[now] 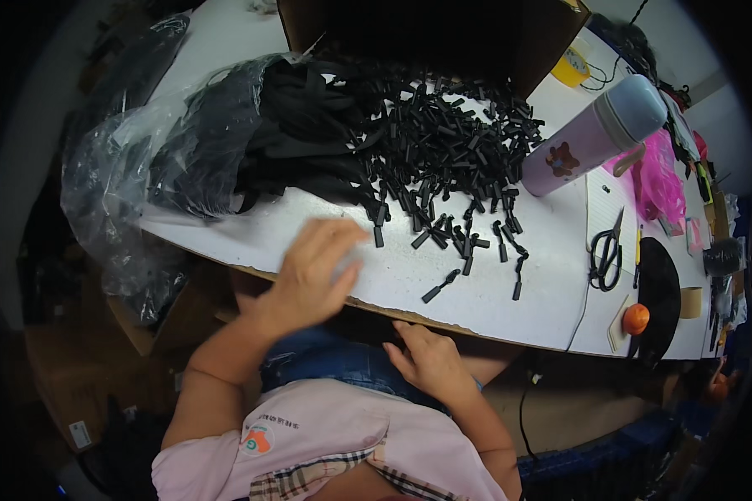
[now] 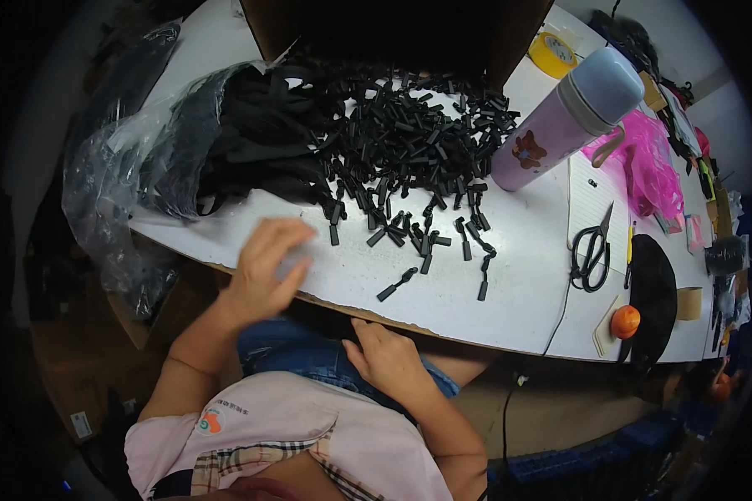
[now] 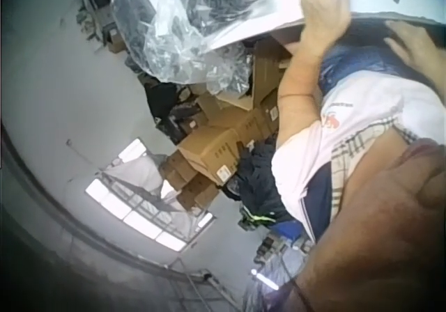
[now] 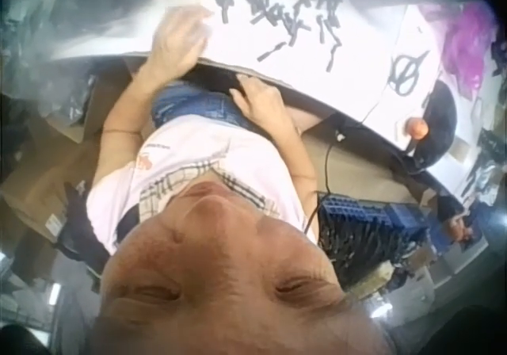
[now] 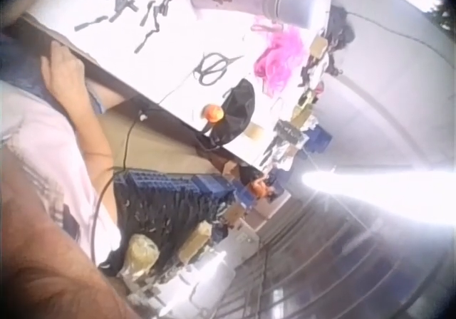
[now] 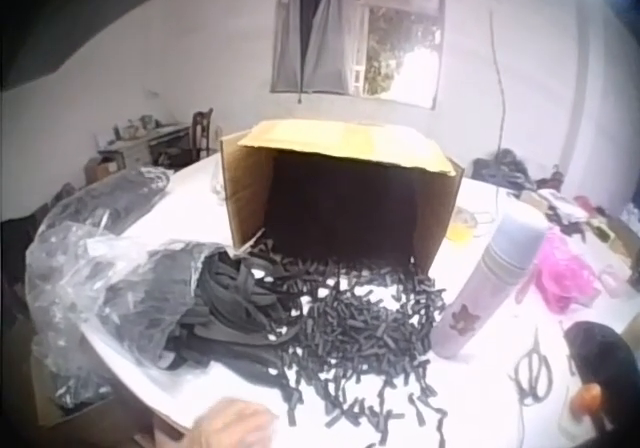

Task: Manually attaching small plastic clips to black fabric components at a workbench.

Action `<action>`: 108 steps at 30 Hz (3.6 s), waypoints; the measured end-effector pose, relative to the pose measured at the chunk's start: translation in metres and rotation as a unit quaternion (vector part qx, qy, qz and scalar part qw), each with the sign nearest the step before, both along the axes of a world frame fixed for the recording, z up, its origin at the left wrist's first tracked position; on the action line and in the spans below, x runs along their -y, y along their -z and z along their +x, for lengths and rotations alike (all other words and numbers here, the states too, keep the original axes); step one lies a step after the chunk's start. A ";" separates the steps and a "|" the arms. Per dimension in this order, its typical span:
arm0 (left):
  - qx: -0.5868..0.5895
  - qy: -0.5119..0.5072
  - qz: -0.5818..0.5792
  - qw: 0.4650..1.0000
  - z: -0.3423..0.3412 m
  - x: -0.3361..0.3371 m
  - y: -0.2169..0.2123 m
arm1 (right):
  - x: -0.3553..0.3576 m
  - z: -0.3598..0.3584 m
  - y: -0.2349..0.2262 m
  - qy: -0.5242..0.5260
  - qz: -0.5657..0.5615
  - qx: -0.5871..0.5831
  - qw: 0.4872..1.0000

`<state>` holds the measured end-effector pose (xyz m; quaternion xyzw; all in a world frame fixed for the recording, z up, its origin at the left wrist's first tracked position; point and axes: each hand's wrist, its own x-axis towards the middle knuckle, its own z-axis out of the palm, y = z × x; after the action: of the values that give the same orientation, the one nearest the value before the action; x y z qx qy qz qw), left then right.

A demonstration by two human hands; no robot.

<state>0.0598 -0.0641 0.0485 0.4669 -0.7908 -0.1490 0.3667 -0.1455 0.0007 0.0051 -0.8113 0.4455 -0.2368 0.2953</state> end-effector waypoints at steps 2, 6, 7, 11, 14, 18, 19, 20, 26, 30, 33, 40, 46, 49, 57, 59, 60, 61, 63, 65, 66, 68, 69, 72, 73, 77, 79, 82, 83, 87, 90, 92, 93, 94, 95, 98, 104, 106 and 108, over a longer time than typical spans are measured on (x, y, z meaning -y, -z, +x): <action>0.162 -0.060 -0.069 0.983 0.015 0.022 -0.003 | -0.001 -0.003 0.002 -0.004 -0.010 -0.020 1.000; 0.372 -0.106 -0.132 0.913 0.038 0.060 -0.002 | -0.003 -0.006 -0.001 -0.014 -0.001 -0.078 0.997; 0.388 -0.103 -0.118 0.908 0.040 0.066 -0.004 | -0.004 -0.006 0.000 -0.013 -0.001 -0.076 0.997; 0.425 -0.090 -0.141 0.890 0.042 0.091 -0.006 | -0.003 -0.003 0.002 -0.020 -0.011 -0.084 0.996; 0.446 -0.102 -0.165 0.874 0.043 0.111 0.001 | -0.003 -0.002 0.002 -0.021 -0.021 -0.076 0.997; 0.418 -0.116 -0.091 0.896 0.051 0.126 0.009 | -0.003 -0.006 0.003 -0.011 -0.034 -0.074 0.997; 0.397 -0.118 -0.094 0.905 0.052 0.127 0.006 | -0.003 -0.008 0.004 -0.008 -0.035 -0.074 0.997; 0.397 -0.115 -0.097 0.905 0.053 0.127 0.002 | -0.004 -0.010 0.004 -0.002 -0.033 -0.080 0.996; 0.282 -0.154 -0.083 0.943 0.058 0.129 -0.024 | -0.004 -0.017 0.007 0.004 -0.035 -0.066 0.997; 0.160 -0.149 -0.069 0.973 0.049 0.128 -0.054 | 0.000 -0.014 -0.005 -0.031 -0.019 -0.023 0.999; 0.072 -0.139 -0.155 0.975 0.037 0.125 -0.071 | 0.007 -0.012 -0.023 -0.058 -0.029 0.007 0.998; -0.099 -0.141 -0.202 0.964 0.019 0.136 -0.088 | 0.057 -0.009 -0.064 -0.055 -0.041 0.119 0.991; -0.145 -0.062 -0.231 0.960 -0.008 0.144 -0.089 | 0.141 0.009 -0.103 0.026 -0.208 0.155 0.965; -0.170 -0.004 -0.189 0.967 -0.041 0.134 -0.091 | 0.179 0.032 -0.092 0.081 -0.175 0.181 0.964; -0.259 0.019 -0.106 0.960 -0.096 0.134 -0.050 | 0.191 0.062 -0.059 0.087 -0.042 0.381 0.920; -0.148 0.024 -0.030 0.988 -0.097 0.128 -0.064 | 0.192 0.059 -0.054 0.101 -0.066 0.369 0.922; -0.148 0.026 -0.028 0.988 -0.098 0.126 -0.063 | 0.193 0.057 -0.052 0.109 -0.078 0.362 0.922; -0.086 -0.010 -0.073 0.994 -0.098 0.126 -0.062 | 0.196 0.054 -0.049 0.116 -0.091 0.355 0.923; -0.009 -0.051 -0.054 0.997 -0.097 0.129 -0.061 | 0.200 0.046 -0.046 0.131 -0.119 0.340 0.924; -0.054 -0.041 -0.040 0.997 -0.100 0.140 -0.047 | 0.204 0.039 -0.044 0.148 -0.148 0.323 0.923; -0.097 -0.039 -0.026 0.994 -0.100 0.145 -0.041 | 0.205 0.039 -0.045 0.153 -0.162 0.317 0.922; -0.168 -0.002 -0.051 0.985 -0.103 0.157 -0.029 | 0.205 0.040 -0.055 0.162 -0.187 0.302 0.921; -0.253 0.030 0.021 0.967 -0.100 0.164 -0.020 | 0.202 0.043 -0.060 0.173 -0.121 0.368 0.906; -0.415 0.095 0.160 0.891 -0.096 0.168 -0.019 | 0.211 0.039 -0.061 0.130 -0.276 0.275 0.912; -0.436 0.089 0.175 0.878 -0.098 0.164 -0.032 | 0.213 0.034 -0.057 0.133 -0.277 0.271 0.912; -0.485 0.077 0.122 0.862 -0.086 0.168 -0.053 | 0.204 0.039 -0.066 0.122 -0.299 0.239 0.916; -0.438 0.058 0.069 0.895 -0.076 0.169 -0.059 | 0.194 0.039 -0.080 0.161 -0.337 0.233 0.898; -0.249 -0.022 -0.044 0.967 -0.070 0.166 -0.060 | 0.182 0.030 -0.101 0.174 -0.307 0.373 0.858; -0.227 -0.033 -0.095 0.969 -0.076 0.163 -0.060 | 0.182 0.027 -0.105 0.160 -0.296 0.400 0.852; -0.033 -0.071 -0.265 0.961 -0.088 0.152 -0.062 | 0.183 0.020 -0.128 0.211 -0.397 0.252 0.857; 0.042 -0.076 -0.274 0.958 -0.090 0.147 -0.060 | 0.184 0.014 -0.139 0.261 -0.394 0.144 0.869; 0.058 -0.072 -0.259 0.961 -0.092 0.146 -0.057 | 0.185 0.010 -0.139 0.278 -0.398 0.116 0.867; 0.075 -0.068 -0.246 0.964 -0.093 0.145 -0.056 | 0.187 0.002 -0.135 0.268 -0.422 0.071 0.863; 0.091 -0.063 -0.234 0.966 -0.094 0.145 -0.056 | 0.187 -0.003 -0.135 0.259 -0.447 0.025 0.856; 0.072 -0.039 -0.229 0.970 -0.094 0.146 -0.057 | 0.183 -0.004 -0.138 0.270 -0.447 0.063 0.851; 0.037 -0.052 -0.234 0.970 -0.090 0.146 -0.061 | 0.180 -0.004 -0.139 0.242 -0.348 0.380 0.822; -0.064 -0.097 -0.179 0.977 -0.070 0.158 -0.067 | 0.165 -0.029 -0.172 0.244 -0.219 0.692 0.643; -0.161 -0.135 -0.113 0.971 -0.060 0.166 -0.069 | 0.163 -0.037 -0.177 0.276 -0.259 0.677 0.631; -0.354 -0.080 -0.095 0.927 -0.058 0.170 -0.072 | 0.167 -0.037 -0.178 0.285 -0.311 0.586 0.692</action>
<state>0.0019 -0.2336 0.1209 0.4083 -0.5798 -0.1994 0.6763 -0.1826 -0.1660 0.1834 -0.3871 0.2924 -0.8622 0.1459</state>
